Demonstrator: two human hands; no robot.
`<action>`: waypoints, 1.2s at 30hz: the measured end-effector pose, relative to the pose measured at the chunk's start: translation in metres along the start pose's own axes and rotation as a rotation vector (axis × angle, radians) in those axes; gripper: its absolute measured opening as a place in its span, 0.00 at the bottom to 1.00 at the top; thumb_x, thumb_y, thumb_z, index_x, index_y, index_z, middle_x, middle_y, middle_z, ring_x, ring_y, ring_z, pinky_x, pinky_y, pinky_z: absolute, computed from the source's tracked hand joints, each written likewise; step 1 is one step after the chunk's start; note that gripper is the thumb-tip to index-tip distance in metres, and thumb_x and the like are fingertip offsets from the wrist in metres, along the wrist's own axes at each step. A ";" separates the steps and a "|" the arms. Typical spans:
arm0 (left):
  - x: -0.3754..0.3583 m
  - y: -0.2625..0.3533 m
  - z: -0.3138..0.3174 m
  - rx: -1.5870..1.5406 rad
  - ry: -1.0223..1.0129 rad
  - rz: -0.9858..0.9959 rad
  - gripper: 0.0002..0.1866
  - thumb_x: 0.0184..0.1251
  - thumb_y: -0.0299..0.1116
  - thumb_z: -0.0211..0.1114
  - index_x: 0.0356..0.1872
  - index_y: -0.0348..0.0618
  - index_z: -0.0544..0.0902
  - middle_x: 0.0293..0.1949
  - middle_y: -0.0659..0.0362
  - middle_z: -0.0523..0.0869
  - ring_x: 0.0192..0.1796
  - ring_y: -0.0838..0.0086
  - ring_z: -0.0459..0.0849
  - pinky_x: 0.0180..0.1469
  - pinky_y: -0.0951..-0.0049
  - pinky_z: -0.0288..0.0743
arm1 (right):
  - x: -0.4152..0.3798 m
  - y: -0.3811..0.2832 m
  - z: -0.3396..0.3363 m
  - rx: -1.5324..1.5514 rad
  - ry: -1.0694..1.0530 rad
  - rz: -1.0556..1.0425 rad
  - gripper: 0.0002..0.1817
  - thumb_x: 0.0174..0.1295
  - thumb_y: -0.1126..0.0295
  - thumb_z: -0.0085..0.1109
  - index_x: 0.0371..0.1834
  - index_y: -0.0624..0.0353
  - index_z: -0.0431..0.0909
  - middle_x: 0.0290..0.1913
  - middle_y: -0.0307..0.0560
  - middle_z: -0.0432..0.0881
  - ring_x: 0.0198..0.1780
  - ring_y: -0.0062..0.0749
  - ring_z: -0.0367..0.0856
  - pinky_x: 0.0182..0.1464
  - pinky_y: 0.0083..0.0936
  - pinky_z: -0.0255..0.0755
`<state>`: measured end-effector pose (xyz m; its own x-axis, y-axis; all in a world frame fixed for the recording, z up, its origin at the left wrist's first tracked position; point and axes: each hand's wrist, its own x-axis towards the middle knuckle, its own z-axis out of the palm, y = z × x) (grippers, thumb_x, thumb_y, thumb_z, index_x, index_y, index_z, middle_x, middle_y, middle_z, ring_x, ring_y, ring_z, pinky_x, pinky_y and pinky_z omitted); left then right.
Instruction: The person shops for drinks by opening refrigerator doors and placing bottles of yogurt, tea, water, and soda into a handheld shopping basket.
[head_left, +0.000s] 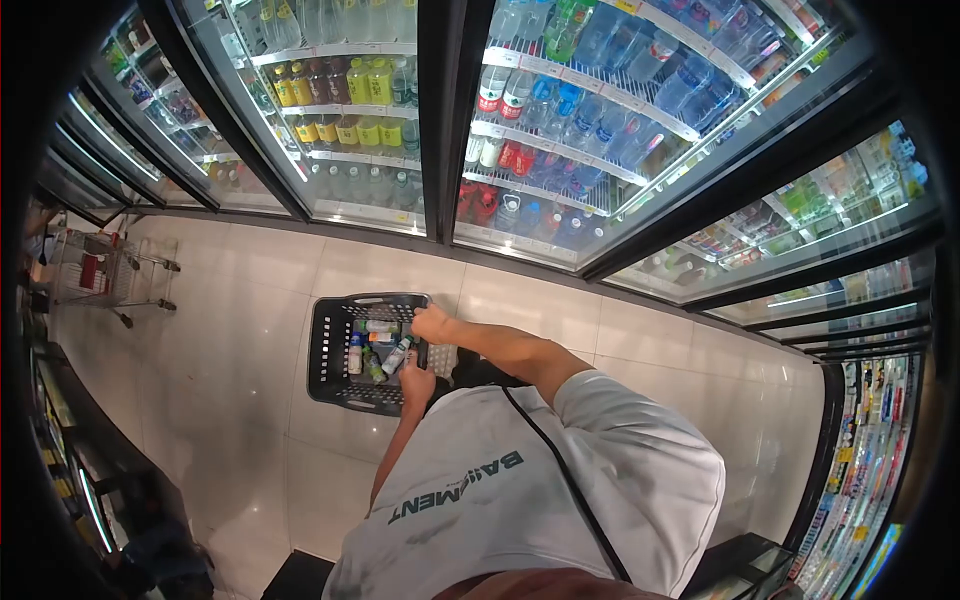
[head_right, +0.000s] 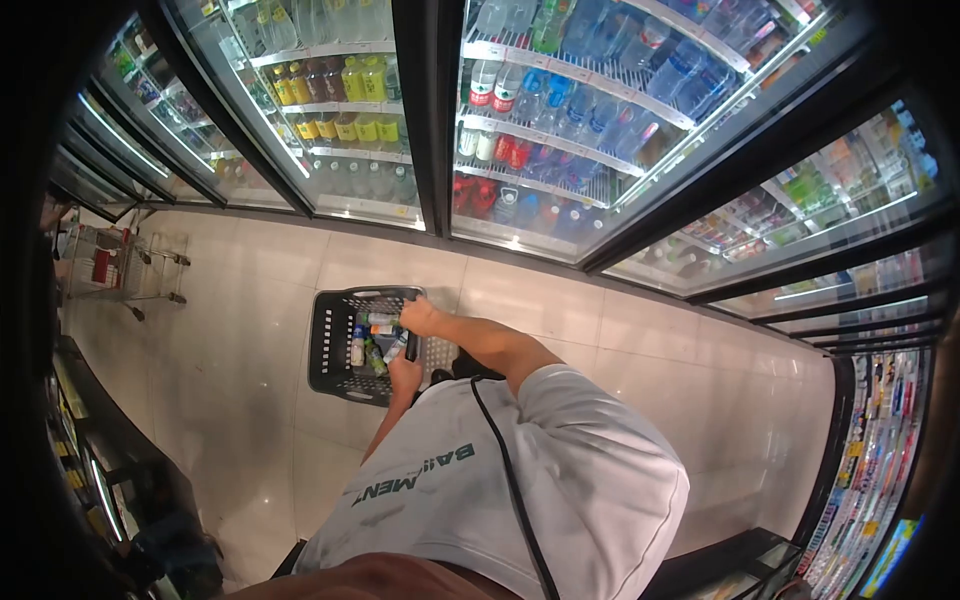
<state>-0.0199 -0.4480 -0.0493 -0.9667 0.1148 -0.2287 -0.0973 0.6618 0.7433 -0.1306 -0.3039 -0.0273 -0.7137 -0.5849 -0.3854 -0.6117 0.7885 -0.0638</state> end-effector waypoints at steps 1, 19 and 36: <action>0.009 0.001 -0.004 0.026 -0.038 0.030 0.17 0.55 0.26 0.66 0.47 0.34 0.83 0.32 0.33 0.85 0.40 0.37 0.86 0.43 0.48 0.80 | -0.001 0.004 0.005 0.045 0.019 0.023 0.06 0.57 0.65 0.64 0.35 0.46 0.90 0.40 0.38 0.89 0.56 0.36 0.81 0.49 0.40 0.77; 0.124 -0.031 -0.124 0.616 0.100 -0.340 0.14 0.53 0.30 0.66 0.40 0.35 0.89 0.41 0.39 0.89 0.48 0.46 0.88 0.52 0.50 0.82 | -0.068 0.168 -0.134 0.858 0.649 0.287 0.29 0.59 0.74 0.62 0.65 0.65 0.68 0.58 0.70 0.74 0.56 0.65 0.80 0.57 0.49 0.76; 0.204 -0.009 -0.177 0.319 -0.125 -0.050 0.32 0.55 0.40 0.73 0.58 0.29 0.79 0.45 0.36 0.88 0.51 0.49 0.88 0.55 0.57 0.80 | -0.096 0.285 -0.404 0.547 1.446 0.456 0.27 0.63 0.61 0.68 0.57 0.70 0.72 0.44 0.65 0.80 0.42 0.62 0.82 0.45 0.46 0.77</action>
<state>-0.2578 -0.5616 0.0083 -0.9242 0.1533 -0.3498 -0.0457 0.8649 0.4998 -0.3747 -0.1001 0.3633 -0.6948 0.2752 0.6645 -0.3057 0.7233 -0.6192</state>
